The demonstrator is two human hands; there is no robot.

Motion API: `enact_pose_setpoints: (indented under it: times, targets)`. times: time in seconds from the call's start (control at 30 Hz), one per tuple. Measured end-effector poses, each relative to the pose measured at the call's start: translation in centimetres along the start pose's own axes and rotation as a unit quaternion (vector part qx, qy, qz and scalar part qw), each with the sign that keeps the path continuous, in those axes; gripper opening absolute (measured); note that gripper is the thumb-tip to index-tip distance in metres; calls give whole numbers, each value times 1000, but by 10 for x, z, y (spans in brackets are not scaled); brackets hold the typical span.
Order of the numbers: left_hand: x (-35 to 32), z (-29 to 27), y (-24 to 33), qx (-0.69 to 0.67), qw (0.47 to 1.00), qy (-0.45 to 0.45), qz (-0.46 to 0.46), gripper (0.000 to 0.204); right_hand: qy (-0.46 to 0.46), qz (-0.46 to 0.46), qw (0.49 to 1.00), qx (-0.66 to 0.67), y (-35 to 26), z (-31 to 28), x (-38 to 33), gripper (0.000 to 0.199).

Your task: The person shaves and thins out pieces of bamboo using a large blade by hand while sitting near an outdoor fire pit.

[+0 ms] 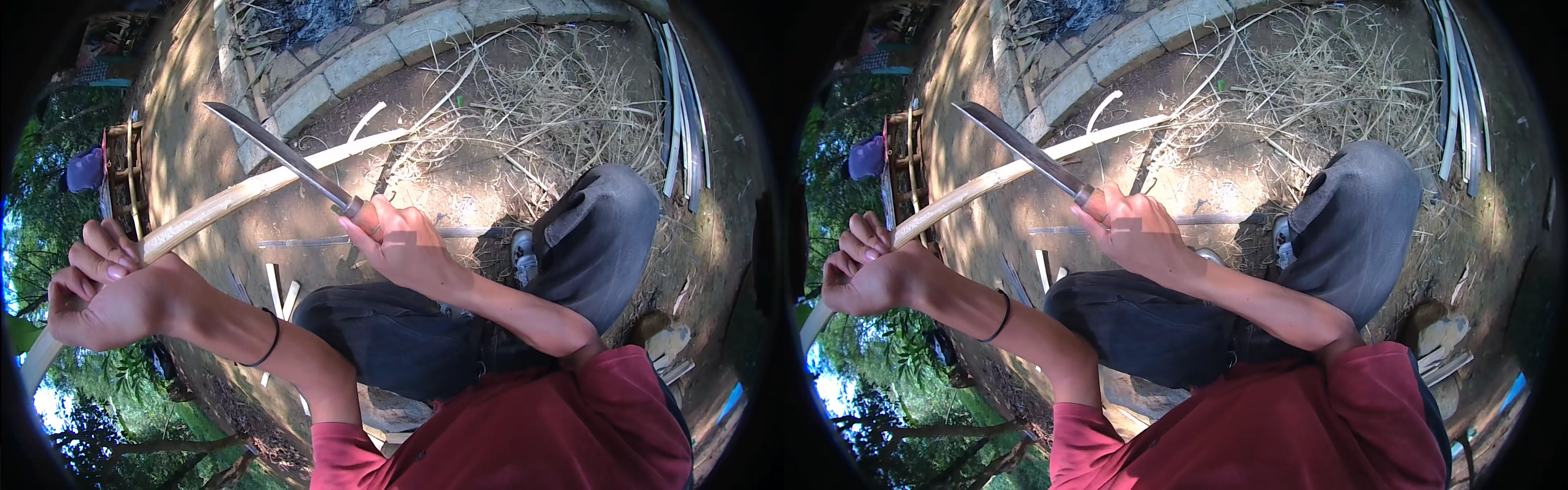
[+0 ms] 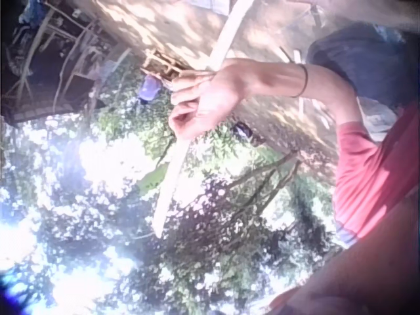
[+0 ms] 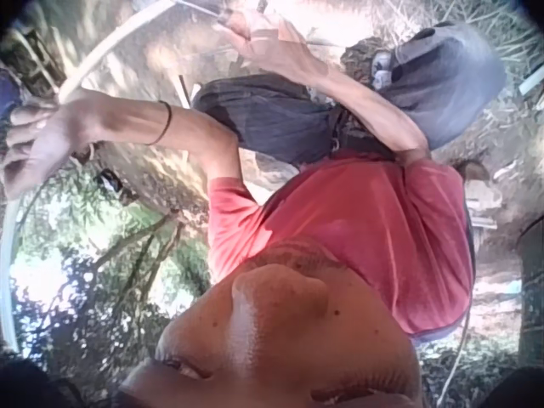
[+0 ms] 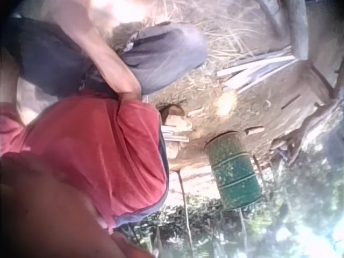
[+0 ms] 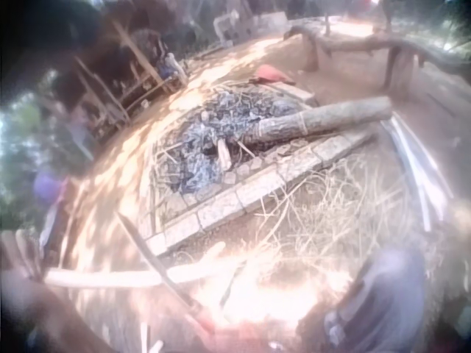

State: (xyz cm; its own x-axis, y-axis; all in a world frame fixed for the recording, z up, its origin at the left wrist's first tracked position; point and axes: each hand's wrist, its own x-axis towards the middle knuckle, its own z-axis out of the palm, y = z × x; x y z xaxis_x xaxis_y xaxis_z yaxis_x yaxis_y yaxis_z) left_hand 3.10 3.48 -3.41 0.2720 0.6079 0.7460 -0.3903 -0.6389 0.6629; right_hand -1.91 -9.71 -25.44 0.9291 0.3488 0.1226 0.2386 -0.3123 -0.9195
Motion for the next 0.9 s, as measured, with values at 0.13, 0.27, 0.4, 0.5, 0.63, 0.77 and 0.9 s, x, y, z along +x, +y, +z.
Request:
enact_pose_setpoints:
  times: [0.13, 0.27, 0.4, 0.5, 0.63, 0.77, 0.9]
  targets:
    - [2, -2, 0, 0, 1000, -3, -4, 30, -1, 25, 999, -24, 6, 6, 0, 31]
    - [6, -6, -4, -6, 1000, 18, -11, 30, -11, 36, 999, 14, 38, 15, 3, 22]
    - [10, -9, -8, -4, 1000, 2, -1, 30, -27, 60, 998, 20, 32, 9, 6, 16]
    - [9, -4, -6, 9, 1000, 2, 5, 30, -2, 19, 998, 56, 28, 8, 8, 20]
    - [4, 2, -2, 28, 1000, 1, 12, 30, 11, 24, 999, 33, 17, 8, -2, 19]
    - [7, -1, -2, 30, 999, -12, 1, 30, -42, 80, 988, 127, 32, 4, 9, 20]
    - [12, -8, -8, 12, 1000, 20, -15, 29, -64, 121, 983, 125, 37, 4, 14, 21]
